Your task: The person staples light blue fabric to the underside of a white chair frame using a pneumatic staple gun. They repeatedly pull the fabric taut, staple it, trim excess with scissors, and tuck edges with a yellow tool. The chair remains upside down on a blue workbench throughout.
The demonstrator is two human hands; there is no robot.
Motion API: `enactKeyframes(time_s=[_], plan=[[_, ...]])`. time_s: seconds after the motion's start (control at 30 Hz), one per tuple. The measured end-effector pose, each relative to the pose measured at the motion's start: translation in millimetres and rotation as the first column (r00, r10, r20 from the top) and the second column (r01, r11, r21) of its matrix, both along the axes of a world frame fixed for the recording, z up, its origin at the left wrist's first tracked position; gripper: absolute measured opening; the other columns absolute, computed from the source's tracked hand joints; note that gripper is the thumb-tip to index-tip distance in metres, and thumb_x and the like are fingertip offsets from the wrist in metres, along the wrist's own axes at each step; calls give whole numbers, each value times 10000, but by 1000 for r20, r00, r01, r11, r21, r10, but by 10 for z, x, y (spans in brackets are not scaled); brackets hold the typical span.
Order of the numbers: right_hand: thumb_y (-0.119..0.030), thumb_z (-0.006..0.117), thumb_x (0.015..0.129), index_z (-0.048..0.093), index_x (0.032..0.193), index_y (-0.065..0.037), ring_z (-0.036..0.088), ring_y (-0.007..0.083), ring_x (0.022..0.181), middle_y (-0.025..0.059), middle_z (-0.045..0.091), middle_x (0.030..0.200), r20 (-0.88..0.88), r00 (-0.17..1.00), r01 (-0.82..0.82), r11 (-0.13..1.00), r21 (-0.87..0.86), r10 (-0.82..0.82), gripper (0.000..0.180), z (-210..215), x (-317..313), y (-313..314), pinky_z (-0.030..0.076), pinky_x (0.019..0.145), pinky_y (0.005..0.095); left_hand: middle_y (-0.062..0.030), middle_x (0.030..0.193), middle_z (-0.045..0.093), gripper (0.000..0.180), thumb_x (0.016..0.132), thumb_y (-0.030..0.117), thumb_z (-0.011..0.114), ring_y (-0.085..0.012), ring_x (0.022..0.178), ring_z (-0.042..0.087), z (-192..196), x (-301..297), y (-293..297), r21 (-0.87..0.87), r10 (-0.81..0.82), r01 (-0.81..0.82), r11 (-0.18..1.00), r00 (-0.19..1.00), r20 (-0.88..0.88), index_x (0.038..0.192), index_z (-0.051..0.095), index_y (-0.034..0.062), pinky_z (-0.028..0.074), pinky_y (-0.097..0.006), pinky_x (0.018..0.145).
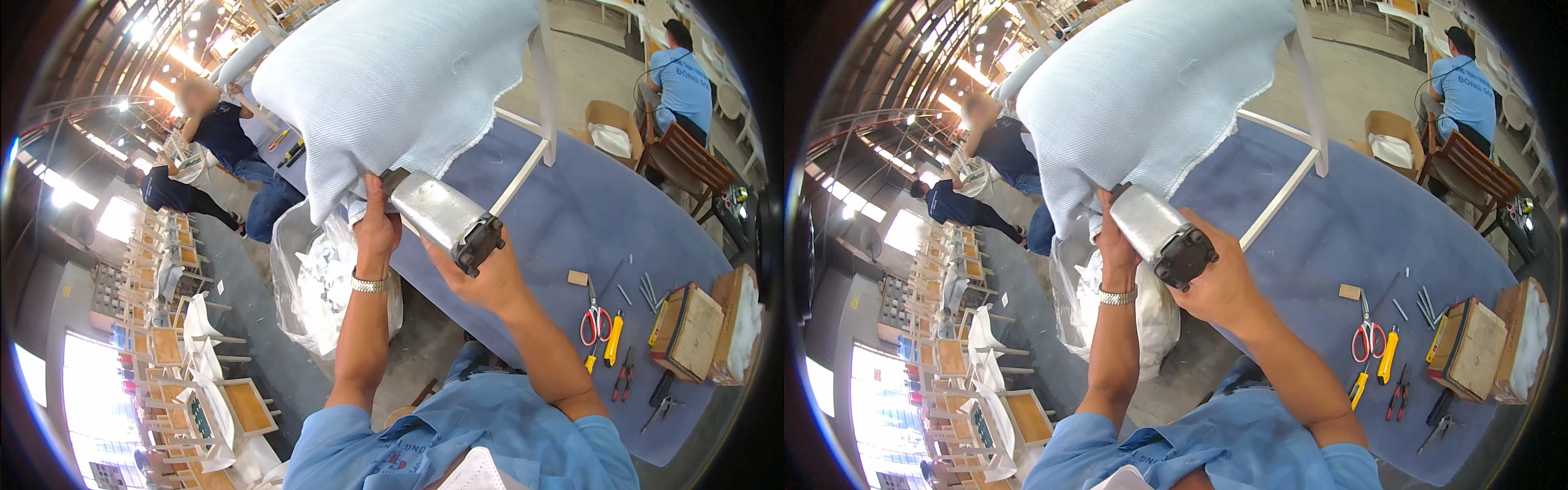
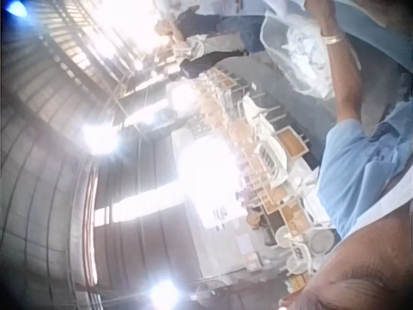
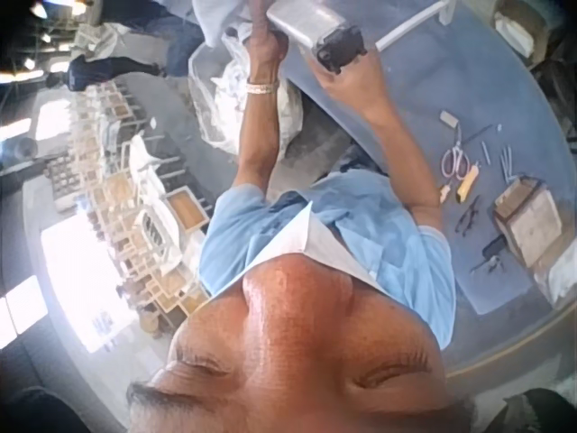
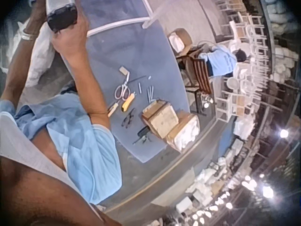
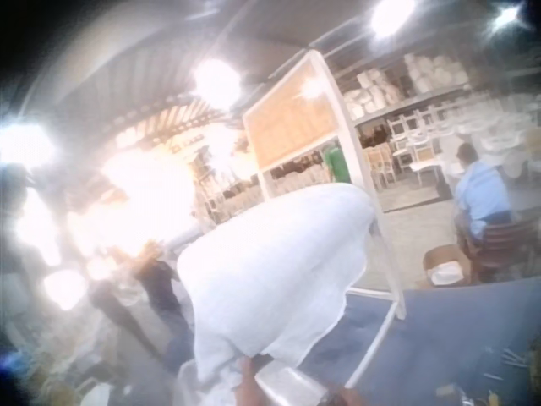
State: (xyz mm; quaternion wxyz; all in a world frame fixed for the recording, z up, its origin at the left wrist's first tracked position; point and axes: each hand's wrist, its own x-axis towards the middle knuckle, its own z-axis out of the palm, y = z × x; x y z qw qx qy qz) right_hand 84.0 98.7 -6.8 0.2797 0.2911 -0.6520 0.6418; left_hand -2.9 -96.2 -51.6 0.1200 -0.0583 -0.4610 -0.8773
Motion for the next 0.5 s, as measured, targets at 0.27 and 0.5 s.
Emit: enactKeyframes(time_s=[0.27,0.5], plan=[[-6,736,681,607,1088,15,662,383,796,168,637,988,-56,998,14,1000,23,-13,427,-89,10,-47,539,685,389,-38,981,651,475,1084,478,351,-135,846,649,70,27,23,-126,-73,58,990,990,-122,1193,566,69,548,-283,754],[-31,752,718,588,1126,-2,628,475,862,225,655,889,81,991,105,994,19,-107,441,-66,84,-73,535,721,444,-47,1436,511,551,1049,387,518,-209,1255,533,340,174,260,-10,-114,113,994,993,-32,1473,416,51,385,-374,1109]])
